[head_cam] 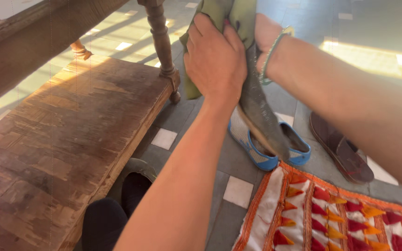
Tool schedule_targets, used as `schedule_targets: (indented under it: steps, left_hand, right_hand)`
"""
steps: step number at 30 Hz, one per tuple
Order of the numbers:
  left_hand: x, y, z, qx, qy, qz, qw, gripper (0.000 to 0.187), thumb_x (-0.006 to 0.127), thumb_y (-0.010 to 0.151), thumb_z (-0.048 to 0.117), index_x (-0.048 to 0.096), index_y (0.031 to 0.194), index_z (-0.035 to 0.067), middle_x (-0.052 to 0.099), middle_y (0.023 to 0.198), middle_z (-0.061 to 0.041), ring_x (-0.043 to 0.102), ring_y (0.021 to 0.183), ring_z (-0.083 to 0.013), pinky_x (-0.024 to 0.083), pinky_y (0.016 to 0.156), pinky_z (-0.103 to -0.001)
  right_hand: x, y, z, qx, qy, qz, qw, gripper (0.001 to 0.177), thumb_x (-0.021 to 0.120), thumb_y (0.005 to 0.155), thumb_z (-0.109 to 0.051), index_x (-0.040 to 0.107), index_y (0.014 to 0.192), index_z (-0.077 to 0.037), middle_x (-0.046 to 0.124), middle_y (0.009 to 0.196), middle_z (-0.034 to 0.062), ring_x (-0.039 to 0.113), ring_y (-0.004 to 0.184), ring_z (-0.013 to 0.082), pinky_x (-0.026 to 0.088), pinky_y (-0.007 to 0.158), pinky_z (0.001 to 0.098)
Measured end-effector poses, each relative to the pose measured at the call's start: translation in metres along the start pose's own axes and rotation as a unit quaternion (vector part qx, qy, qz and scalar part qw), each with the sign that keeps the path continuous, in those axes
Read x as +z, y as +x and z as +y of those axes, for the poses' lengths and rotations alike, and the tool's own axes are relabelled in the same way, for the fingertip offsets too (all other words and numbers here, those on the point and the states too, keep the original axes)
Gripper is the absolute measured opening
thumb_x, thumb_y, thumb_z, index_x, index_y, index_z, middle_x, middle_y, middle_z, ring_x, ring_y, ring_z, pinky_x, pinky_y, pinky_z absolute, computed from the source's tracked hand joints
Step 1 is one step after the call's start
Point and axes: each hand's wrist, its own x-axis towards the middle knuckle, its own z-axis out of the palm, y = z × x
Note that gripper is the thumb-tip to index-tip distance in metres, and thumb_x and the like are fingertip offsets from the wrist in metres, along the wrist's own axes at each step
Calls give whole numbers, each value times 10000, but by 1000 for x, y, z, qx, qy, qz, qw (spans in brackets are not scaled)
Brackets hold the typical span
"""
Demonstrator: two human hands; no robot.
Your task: The person wipes several pairs of shoes on the floor and a wooden shoe rack using a green cloth. They handle blue slip-on shoes, brown lace-up shoes, and dark slip-on shoes, wiping the uppers and soles, then wipe the wooden rack surface.
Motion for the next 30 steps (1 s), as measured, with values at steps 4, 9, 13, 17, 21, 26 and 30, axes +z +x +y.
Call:
schedule_targets:
  steps: [4, 9, 13, 17, 21, 26, 30]
  left_hand:
    - [-6, -16, -8, 75, -28, -52, 995, 292, 607, 953, 247, 520, 1134, 35, 648, 1074, -177, 642, 1031, -379, 482, 893, -510]
    - [-33, -59, 4, 111, -56, -118, 985, 333, 620, 911, 239, 528, 1156, 33, 645, 1102, -179, 639, 1098, -377, 478, 981, -522]
    - [-32, -42, -3, 146, -37, -34, 988, 438, 633, 897, 262, 539, 1260, 35, 638, 1231, -134, 595, 1268, -369, 460, 1023, -530]
    - [-11, -1, -15, 68, 9, 2, 998, 398, 649, 911, 323, 566, 1201, 62, 636, 1206, -120, 588, 1212, -326, 458, 973, -508]
    - [-8, 2, -17, 104, 48, 135, 984, 443, 649, 873, 318, 537, 1190, 29, 620, 1207, -148, 573, 1244, -350, 451, 985, -504]
    - [-15, -33, -9, 48, 17, -153, 987, 353, 586, 964, 262, 541, 1236, 41, 656, 1261, -183, 595, 1250, -342, 449, 1019, -526]
    - [-5, -65, -10, 91, -45, -139, 985, 477, 601, 935, 239, 503, 1312, -35, 633, 1327, -280, 520, 1388, -393, 448, 1043, -510]
  right_hand:
    - [0, 11, 1, -6, 21, 0, 1000, 263, 615, 971, -253, 769, 1058, -58, 793, 1108, 110, 757, 1011, 234, 614, 965, 405]
    - [-7, 15, -8, -19, 18, 23, 999, 273, 612, 965, -267, 766, 1059, -62, 794, 1106, 111, 759, 1008, 237, 613, 962, 411]
    - [3, 17, 8, -9, 21, 28, 999, 281, 609, 960, -279, 764, 1059, -66, 795, 1105, 112, 760, 1005, 240, 613, 960, 415]
    - [12, 15, 16, -5, 16, 32, 999, 289, 607, 955, -290, 762, 1059, -70, 795, 1103, 113, 762, 1003, 243, 613, 958, 420]
    - [8, 8, 17, 1, 3, 39, 999, 297, 605, 950, -301, 760, 1060, -73, 796, 1102, 114, 763, 1001, 246, 612, 956, 425]
    - [3, 11, 19, 6, 4, 32, 999, 308, 602, 944, -316, 758, 1060, -78, 797, 1100, 115, 765, 998, 249, 612, 953, 430]
    - [-9, 10, 11, 6, 21, 13, 1000, 316, 599, 939, -327, 756, 1060, -81, 797, 1098, 116, 767, 996, 252, 611, 951, 435]
